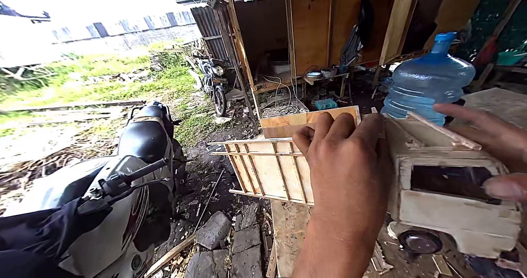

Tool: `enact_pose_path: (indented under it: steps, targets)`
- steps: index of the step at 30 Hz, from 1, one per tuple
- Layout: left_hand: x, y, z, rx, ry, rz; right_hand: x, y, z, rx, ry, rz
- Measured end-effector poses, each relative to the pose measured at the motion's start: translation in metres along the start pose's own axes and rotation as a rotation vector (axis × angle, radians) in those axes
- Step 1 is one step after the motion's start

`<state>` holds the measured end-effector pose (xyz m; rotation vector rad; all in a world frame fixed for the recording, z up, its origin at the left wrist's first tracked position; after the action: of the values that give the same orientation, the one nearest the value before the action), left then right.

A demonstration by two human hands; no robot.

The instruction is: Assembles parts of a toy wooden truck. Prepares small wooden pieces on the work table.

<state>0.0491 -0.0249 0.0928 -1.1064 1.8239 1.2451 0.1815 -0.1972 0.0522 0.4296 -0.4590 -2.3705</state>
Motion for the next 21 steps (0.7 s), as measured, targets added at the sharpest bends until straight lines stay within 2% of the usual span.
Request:
enact_pose_path:
  steps: [16, 21]
  targets:
    - [-0.005, -0.011, -0.014, -0.088, -0.039, 0.147, 0.003, -0.001, 0.003, -0.106, 0.004, 0.002]
    - [-0.002, -0.014, -0.013, -0.091, -0.044, 0.143, 0.002, -0.001, -0.002, -0.102, 0.016, -0.014]
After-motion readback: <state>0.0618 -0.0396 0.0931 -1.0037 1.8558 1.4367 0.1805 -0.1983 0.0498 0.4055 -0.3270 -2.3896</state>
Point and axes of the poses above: each hand's wrist, its own x-axis away from the middle knuckle, its own y-axis out of the back of the hand, z = x × y, the point moved 10 cm from there along -x, towards the middle knuckle, and after that the axes turned 4 degrees about -x, right-handed, at the moved point
